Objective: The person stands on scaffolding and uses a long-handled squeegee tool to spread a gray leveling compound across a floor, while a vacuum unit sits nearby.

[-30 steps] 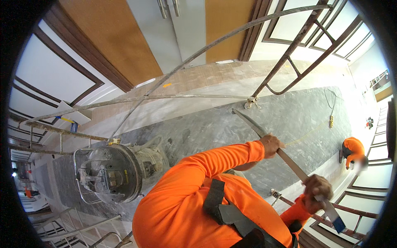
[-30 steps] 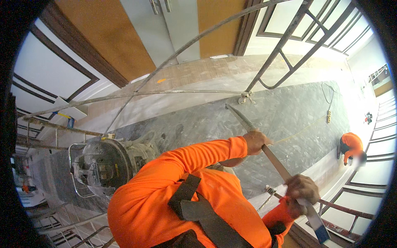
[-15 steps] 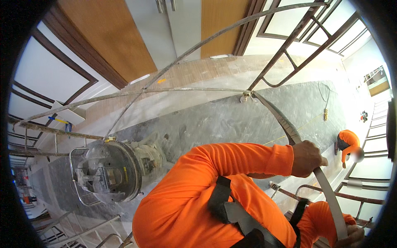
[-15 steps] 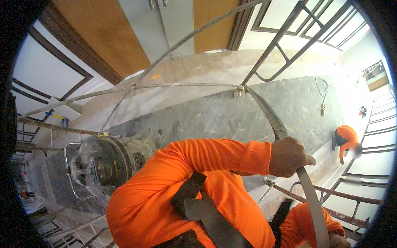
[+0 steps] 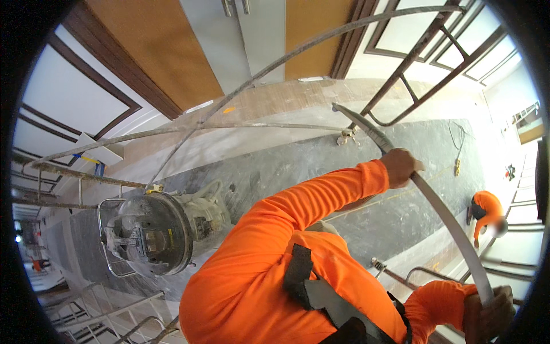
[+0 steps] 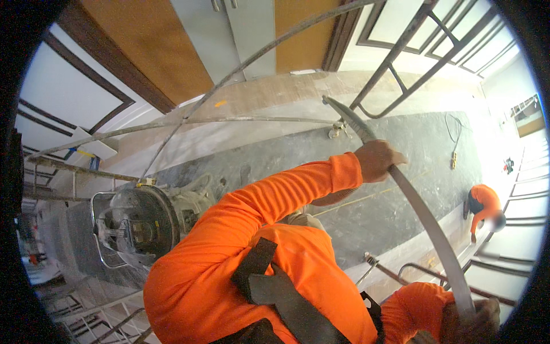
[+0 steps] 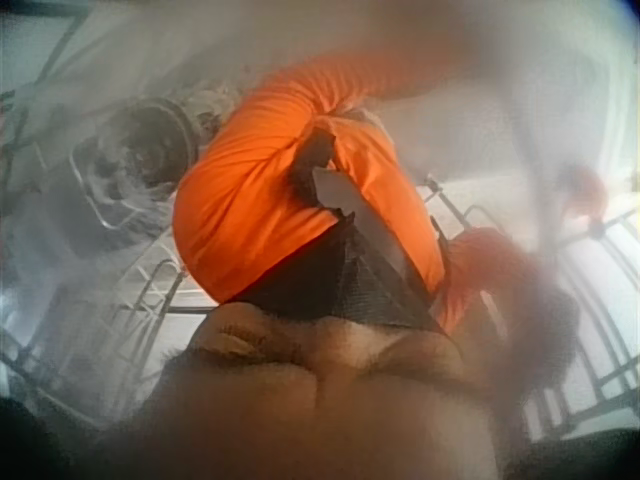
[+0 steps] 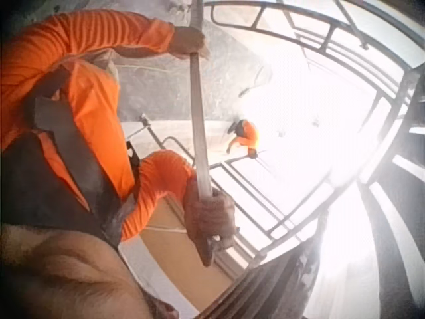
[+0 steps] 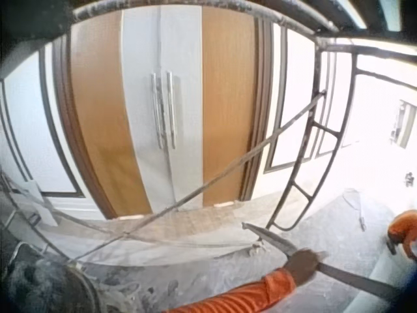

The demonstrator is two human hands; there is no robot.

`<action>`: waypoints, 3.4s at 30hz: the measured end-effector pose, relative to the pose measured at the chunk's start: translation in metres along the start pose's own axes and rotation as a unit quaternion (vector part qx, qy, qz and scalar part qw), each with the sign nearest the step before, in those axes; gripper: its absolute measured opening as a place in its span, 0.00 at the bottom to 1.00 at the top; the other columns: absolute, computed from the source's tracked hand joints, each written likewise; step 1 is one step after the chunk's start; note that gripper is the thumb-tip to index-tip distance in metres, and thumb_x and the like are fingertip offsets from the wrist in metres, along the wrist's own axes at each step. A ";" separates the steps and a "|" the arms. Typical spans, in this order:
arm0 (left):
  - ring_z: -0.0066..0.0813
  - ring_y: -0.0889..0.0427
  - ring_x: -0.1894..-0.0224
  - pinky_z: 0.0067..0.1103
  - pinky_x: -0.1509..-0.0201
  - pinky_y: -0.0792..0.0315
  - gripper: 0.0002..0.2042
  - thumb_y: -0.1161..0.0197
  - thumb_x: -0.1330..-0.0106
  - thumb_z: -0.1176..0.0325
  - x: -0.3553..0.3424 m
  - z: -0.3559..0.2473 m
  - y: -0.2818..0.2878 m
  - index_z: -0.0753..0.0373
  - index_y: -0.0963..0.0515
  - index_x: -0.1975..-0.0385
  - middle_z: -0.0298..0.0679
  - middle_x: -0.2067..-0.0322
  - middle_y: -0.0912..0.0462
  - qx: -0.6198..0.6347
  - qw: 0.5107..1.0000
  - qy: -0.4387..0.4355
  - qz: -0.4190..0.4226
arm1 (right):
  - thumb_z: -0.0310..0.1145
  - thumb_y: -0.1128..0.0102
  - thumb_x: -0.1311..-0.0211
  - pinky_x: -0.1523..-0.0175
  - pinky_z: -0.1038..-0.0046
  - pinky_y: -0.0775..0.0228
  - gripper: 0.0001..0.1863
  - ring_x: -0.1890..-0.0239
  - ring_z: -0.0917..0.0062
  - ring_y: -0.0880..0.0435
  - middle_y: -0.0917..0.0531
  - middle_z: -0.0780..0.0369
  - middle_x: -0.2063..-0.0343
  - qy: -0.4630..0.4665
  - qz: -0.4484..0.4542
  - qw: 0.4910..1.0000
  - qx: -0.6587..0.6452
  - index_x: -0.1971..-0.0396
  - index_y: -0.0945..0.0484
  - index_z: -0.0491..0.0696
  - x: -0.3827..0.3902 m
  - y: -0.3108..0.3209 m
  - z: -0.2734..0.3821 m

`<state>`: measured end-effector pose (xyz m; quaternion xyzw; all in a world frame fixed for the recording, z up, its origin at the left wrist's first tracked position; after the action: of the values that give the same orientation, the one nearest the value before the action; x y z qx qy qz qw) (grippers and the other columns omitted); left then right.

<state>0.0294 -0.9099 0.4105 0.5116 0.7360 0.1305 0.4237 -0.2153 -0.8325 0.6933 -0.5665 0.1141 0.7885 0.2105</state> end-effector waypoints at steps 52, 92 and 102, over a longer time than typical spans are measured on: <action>0.46 0.20 0.63 0.39 0.51 0.33 0.21 0.36 0.42 0.63 0.111 0.252 0.021 0.59 0.22 0.47 0.40 0.69 0.16 -0.033 0.985 0.171 0.007 | 0.35 0.49 0.38 0.83 0.76 0.54 0.20 0.94 0.84 0.47 0.41 0.70 0.97 -0.290 -0.194 0.934 -0.075 0.90 0.39 0.54 0.128 0.012 -0.265; 0.52 0.19 0.60 0.40 0.53 0.29 0.19 0.37 0.48 0.73 0.011 0.352 0.008 0.62 0.20 0.53 0.50 0.67 0.17 -0.081 0.960 0.261 -0.068 | 0.33 0.52 0.39 0.76 0.70 0.50 0.18 0.90 0.79 0.45 0.38 0.65 0.93 -0.301 -0.069 0.938 -0.160 0.89 0.37 0.48 0.077 0.091 -0.400; 0.49 0.17 0.61 0.41 0.56 0.27 0.16 0.39 0.45 0.74 -0.084 0.396 -0.046 0.54 0.19 0.55 0.48 0.72 0.18 -0.075 0.973 0.213 0.045 | 0.31 0.54 0.37 0.70 0.68 0.46 0.18 0.85 0.78 0.43 0.39 0.65 0.91 -0.280 -0.061 0.958 -0.022 0.88 0.38 0.48 0.096 0.105 -0.407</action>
<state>0.3099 -1.0985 0.1828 0.4711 0.7739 0.3101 0.2881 0.0542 -1.0758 0.4619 -0.3336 -0.0019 0.9035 0.2692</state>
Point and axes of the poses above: each hand's wrist, its own x-axis away from the middle knuckle, its own y-axis out of the back of the hand, z = x × y, the point moved 4 cm from there along -x, towards the middle knuckle
